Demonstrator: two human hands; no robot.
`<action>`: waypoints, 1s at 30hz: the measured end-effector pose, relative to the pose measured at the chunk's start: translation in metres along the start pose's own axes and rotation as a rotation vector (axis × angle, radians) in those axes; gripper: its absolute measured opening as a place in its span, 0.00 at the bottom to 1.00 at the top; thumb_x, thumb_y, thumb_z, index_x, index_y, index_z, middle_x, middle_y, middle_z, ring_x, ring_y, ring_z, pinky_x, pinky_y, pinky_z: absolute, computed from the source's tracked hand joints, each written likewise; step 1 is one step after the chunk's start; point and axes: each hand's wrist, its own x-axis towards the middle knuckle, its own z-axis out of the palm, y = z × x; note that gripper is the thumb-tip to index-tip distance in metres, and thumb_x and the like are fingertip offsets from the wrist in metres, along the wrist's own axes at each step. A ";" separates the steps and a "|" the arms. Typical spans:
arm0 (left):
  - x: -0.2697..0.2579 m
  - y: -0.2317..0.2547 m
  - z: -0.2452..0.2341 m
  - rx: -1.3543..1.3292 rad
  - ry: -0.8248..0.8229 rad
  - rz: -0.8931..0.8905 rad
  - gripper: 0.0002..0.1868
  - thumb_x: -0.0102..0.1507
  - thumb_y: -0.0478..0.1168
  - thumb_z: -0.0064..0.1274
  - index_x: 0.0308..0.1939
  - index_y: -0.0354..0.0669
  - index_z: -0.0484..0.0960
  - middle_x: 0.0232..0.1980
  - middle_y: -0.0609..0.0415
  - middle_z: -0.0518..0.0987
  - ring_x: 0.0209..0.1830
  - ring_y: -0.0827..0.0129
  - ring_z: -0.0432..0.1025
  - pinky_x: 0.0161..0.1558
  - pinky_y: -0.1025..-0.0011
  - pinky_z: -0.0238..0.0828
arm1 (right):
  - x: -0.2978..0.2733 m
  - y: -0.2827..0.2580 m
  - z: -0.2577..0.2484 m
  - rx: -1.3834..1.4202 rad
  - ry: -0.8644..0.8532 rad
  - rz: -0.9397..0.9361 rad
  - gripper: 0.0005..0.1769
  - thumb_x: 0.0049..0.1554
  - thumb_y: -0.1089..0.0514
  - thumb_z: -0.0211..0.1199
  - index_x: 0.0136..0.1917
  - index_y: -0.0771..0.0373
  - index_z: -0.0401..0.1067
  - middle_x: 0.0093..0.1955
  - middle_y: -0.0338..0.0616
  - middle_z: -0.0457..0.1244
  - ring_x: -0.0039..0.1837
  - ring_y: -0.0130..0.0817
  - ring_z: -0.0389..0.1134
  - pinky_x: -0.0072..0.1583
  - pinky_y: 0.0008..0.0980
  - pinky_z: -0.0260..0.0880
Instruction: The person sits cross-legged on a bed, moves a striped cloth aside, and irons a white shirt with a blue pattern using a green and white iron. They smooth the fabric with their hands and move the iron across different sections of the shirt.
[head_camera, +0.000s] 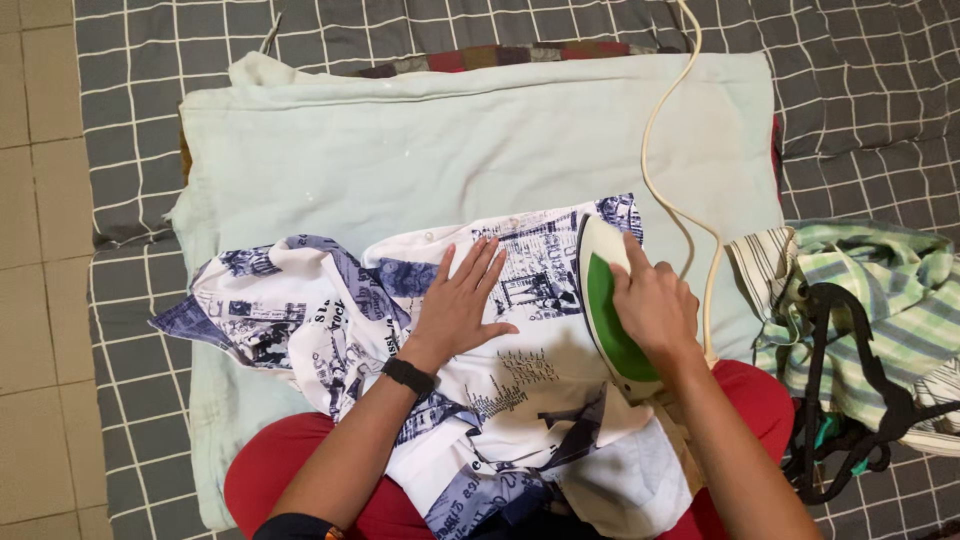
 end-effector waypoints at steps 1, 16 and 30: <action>0.000 0.002 0.000 0.024 -0.017 0.009 0.60 0.56 0.79 0.44 0.78 0.39 0.55 0.82 0.46 0.53 0.83 0.58 0.44 0.78 0.48 0.32 | 0.004 -0.002 0.001 0.009 0.033 -0.007 0.30 0.65 0.44 0.52 0.79 0.45 0.60 0.50 0.69 0.67 0.52 0.69 0.70 0.54 0.61 0.70; -0.002 0.016 0.000 -0.038 -0.056 0.238 0.37 0.66 0.68 0.42 0.75 0.60 0.65 0.80 0.57 0.59 0.82 0.61 0.49 0.78 0.48 0.39 | 0.020 0.013 0.011 0.014 0.121 -0.098 0.28 0.66 0.45 0.52 0.77 0.47 0.63 0.45 0.69 0.67 0.47 0.68 0.71 0.47 0.61 0.72; 0.003 0.012 0.000 -0.017 -0.033 0.254 0.36 0.66 0.68 0.41 0.75 0.63 0.65 0.81 0.57 0.58 0.82 0.61 0.49 0.77 0.49 0.38 | 0.054 0.002 0.007 0.006 0.126 -0.052 0.28 0.67 0.44 0.51 0.78 0.47 0.63 0.41 0.68 0.67 0.44 0.65 0.72 0.45 0.59 0.72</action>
